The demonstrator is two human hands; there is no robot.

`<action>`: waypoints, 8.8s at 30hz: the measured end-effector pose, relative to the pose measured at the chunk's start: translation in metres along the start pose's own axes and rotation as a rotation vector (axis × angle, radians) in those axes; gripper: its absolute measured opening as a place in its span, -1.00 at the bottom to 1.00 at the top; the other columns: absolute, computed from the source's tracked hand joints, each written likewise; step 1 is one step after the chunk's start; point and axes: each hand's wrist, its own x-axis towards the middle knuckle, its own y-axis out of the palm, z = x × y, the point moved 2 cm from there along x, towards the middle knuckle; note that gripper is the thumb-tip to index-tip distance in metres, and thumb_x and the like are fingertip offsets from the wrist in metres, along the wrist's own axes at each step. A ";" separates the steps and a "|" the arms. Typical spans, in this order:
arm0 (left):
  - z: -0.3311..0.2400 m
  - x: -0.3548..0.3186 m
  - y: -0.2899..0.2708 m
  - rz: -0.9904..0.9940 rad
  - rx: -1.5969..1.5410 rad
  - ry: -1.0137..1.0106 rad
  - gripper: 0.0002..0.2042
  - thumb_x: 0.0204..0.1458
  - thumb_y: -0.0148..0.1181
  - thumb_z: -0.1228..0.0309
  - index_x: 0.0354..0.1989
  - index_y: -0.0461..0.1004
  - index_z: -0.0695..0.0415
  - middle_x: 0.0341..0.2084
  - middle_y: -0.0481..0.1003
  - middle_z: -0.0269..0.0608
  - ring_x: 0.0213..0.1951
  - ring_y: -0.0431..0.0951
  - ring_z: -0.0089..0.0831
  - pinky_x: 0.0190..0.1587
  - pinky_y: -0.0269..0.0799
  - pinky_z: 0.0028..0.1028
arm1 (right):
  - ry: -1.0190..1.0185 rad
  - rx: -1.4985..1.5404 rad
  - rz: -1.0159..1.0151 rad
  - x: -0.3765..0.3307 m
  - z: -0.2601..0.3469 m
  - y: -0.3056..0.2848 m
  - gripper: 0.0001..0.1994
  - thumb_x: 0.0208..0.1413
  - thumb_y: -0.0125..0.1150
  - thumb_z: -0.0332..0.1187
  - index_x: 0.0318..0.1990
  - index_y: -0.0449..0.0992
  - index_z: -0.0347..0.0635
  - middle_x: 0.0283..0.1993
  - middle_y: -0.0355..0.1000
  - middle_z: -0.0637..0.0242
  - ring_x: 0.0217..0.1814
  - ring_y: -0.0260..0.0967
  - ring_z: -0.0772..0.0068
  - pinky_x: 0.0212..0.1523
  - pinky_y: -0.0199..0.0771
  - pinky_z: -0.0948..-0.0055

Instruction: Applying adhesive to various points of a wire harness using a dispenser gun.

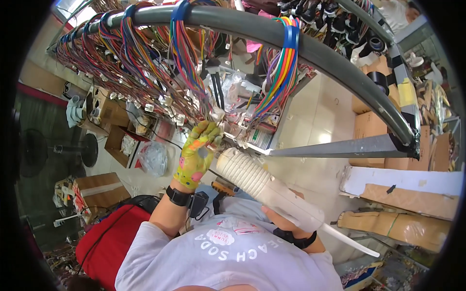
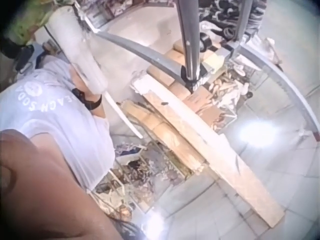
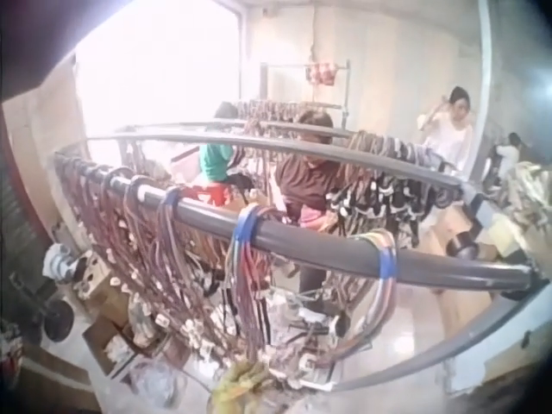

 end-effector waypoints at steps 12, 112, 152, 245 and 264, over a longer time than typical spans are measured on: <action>-0.009 0.001 -0.134 -0.435 0.123 0.140 -0.64 0.11 0.00 0.50 0.09 0.26 0.31 0.00 0.38 -0.01 0.08 0.39 -0.16 0.14 0.32 -0.33 | 0.007 0.014 0.154 0.029 0.002 0.029 -0.64 -0.19 0.39 -0.45 -0.13 0.55 -0.18 -0.25 0.51 0.20 -0.29 0.49 0.24 -0.26 0.49 0.39; -0.025 -0.064 -0.132 -0.234 -0.021 0.000 -0.49 0.04 0.28 0.39 0.19 0.32 0.13 0.01 0.45 -0.23 0.05 0.46 -0.32 0.11 0.36 -0.36 | -0.019 -0.056 0.406 0.064 -0.058 0.116 -0.73 -0.06 0.34 -0.43 -0.14 0.54 -0.17 -0.32 0.48 0.25 -0.35 0.49 0.31 -0.35 0.47 0.42; -0.028 -0.060 -0.132 -0.223 -0.069 0.003 -0.52 0.10 0.21 0.37 0.21 0.30 0.08 0.08 0.41 -0.24 0.04 0.45 -0.40 -0.19 0.34 -0.56 | 0.015 -0.054 0.393 0.068 -0.057 0.115 -0.72 -0.08 0.34 -0.44 -0.15 0.55 -0.18 -0.35 0.48 0.27 -0.36 0.48 0.33 -0.35 0.46 0.45; -0.025 -0.064 -0.137 -0.262 -0.003 0.019 -0.48 0.04 0.24 0.47 0.22 0.28 0.10 0.04 0.40 -0.08 0.10 0.40 -0.23 0.16 0.32 -0.26 | -0.074 -0.094 0.430 0.070 -0.051 0.119 -0.74 -0.09 0.30 -0.52 -0.18 0.53 -0.23 -0.31 0.47 0.16 -0.37 0.49 0.20 -0.37 0.48 0.42; -0.025 -0.064 -0.141 -0.255 -0.013 0.047 -0.50 0.08 0.22 0.44 0.23 0.27 0.10 0.09 0.38 -0.19 0.12 0.39 -0.24 0.19 0.29 -0.23 | -0.107 -0.056 0.402 0.072 -0.044 0.118 -0.75 -0.12 0.30 -0.57 -0.20 0.53 -0.24 -0.33 0.47 0.16 -0.38 0.48 0.20 -0.38 0.47 0.42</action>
